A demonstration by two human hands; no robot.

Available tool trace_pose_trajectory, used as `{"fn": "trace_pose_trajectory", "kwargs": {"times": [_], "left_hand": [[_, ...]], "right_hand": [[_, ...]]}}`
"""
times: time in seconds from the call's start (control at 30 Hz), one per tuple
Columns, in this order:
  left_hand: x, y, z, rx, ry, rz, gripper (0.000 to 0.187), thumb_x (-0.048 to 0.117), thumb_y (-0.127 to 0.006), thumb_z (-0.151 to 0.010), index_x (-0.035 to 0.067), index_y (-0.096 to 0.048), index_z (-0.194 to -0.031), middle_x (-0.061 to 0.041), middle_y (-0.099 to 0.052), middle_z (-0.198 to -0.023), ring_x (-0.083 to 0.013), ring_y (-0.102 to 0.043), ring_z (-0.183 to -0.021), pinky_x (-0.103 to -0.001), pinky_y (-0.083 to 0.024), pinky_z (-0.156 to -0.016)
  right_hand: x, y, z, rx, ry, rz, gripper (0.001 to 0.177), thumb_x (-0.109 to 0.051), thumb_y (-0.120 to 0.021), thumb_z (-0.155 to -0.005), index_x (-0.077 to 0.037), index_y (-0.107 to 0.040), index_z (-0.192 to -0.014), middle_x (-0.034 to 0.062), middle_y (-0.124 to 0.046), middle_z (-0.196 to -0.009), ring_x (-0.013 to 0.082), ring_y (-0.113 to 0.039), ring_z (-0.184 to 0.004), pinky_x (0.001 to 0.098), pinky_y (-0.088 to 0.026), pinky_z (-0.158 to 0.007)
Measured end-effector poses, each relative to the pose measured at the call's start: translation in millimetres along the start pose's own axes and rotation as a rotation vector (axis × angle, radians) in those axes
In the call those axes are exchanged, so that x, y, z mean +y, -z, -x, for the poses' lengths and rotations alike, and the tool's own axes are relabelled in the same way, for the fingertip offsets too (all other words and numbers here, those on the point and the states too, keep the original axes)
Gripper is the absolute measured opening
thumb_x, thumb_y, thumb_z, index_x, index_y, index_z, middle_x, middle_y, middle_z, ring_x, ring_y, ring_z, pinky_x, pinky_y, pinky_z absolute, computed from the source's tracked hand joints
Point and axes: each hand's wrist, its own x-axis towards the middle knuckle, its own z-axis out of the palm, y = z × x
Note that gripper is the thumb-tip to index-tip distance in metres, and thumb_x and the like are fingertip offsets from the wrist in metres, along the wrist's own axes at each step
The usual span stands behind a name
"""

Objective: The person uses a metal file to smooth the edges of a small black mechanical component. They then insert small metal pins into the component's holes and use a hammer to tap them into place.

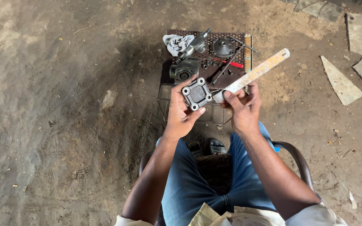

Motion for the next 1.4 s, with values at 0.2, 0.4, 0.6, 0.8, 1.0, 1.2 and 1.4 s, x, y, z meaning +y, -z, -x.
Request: {"fn": "trace_pose_trajectory", "kwargs": {"times": [0.2,0.4,0.6,0.8,1.0,1.2,1.4], "left_hand": [[-1,-2,1,0.005,0.04,0.001,0.079,-0.02,-0.066,-0.088,0.004,-0.031,-0.155,-0.015,-0.039,-0.164,-0.0212,-0.046,-0.149,-0.038,-0.041,-0.126],[1,5,-2,0.097,0.042,-0.004,0.077,-0.018,-0.068,-0.089,0.004,-0.034,-0.154,-0.013,-0.05,-0.154,-0.0201,-0.058,-0.136,-0.037,-0.05,-0.117],[4,8,-4,0.2,0.087,-0.027,0.076,-0.015,-0.072,-0.089,0.003,-0.036,-0.154,-0.015,-0.06,-0.139,-0.0217,-0.065,-0.126,-0.035,-0.054,-0.108],[6,7,-6,0.24,0.104,-0.072,0.075,-0.012,-0.073,-0.088,0.002,-0.036,-0.152,-0.014,-0.059,-0.14,-0.0228,-0.065,-0.128,-0.036,-0.055,-0.109],[14,8,-10,0.297,0.165,-0.076,0.076,-0.01,-0.074,-0.089,0.003,-0.034,-0.152,-0.015,-0.06,-0.14,-0.0233,-0.065,-0.126,-0.035,-0.055,-0.108],[18,16,-7,0.33,0.149,-0.089,0.078,-0.008,-0.076,-0.086,0.004,-0.037,-0.151,-0.018,-0.059,-0.143,-0.0253,-0.066,-0.127,-0.039,-0.059,-0.108],[15,32,-11,0.365,0.167,-0.126,0.077,-0.002,-0.078,-0.082,0.001,-0.041,-0.15,-0.018,-0.061,-0.142,-0.0251,-0.066,-0.124,-0.04,-0.058,-0.105]], "right_hand": [[8,-2,-2,-0.068,-0.034,0.098,0.042,0.005,-0.069,-0.095,-0.006,-0.048,-0.129,0.0052,-0.071,-0.097,0.0139,-0.069,-0.082,0.0311,-0.062,-0.067],[6,33,-25,-0.013,-0.143,0.329,0.041,0.003,-0.058,-0.093,-0.004,-0.05,-0.133,0.0117,-0.067,-0.108,0.019,-0.07,-0.09,0.0341,-0.067,-0.074],[18,64,-48,0.088,-0.341,0.304,0.045,0.003,-0.053,-0.093,-0.003,-0.043,-0.136,0.0147,-0.065,-0.107,0.0274,-0.07,-0.087,0.0388,-0.066,-0.068],[57,81,-63,0.079,-0.617,0.36,0.095,0.011,-0.068,-0.082,-0.014,-0.02,-0.159,0.0208,-0.069,-0.106,0.0291,-0.072,-0.084,0.0376,-0.066,-0.068],[117,86,-120,0.142,-0.395,0.245,0.078,0.01,-0.069,-0.084,-0.005,-0.035,-0.153,0.0153,-0.068,-0.109,0.0229,-0.069,-0.088,0.0334,-0.061,-0.068],[149,83,-168,0.424,-0.477,0.039,0.035,0.001,-0.072,-0.088,-0.003,-0.063,-0.122,0.0069,-0.073,-0.109,0.0192,-0.073,-0.091,0.0292,-0.064,-0.07],[159,79,-211,0.331,-0.268,-0.243,0.016,-0.013,-0.069,-0.102,-0.007,-0.055,-0.109,0.0099,-0.073,-0.093,0.0208,-0.072,-0.077,0.0309,-0.057,-0.063]]}}
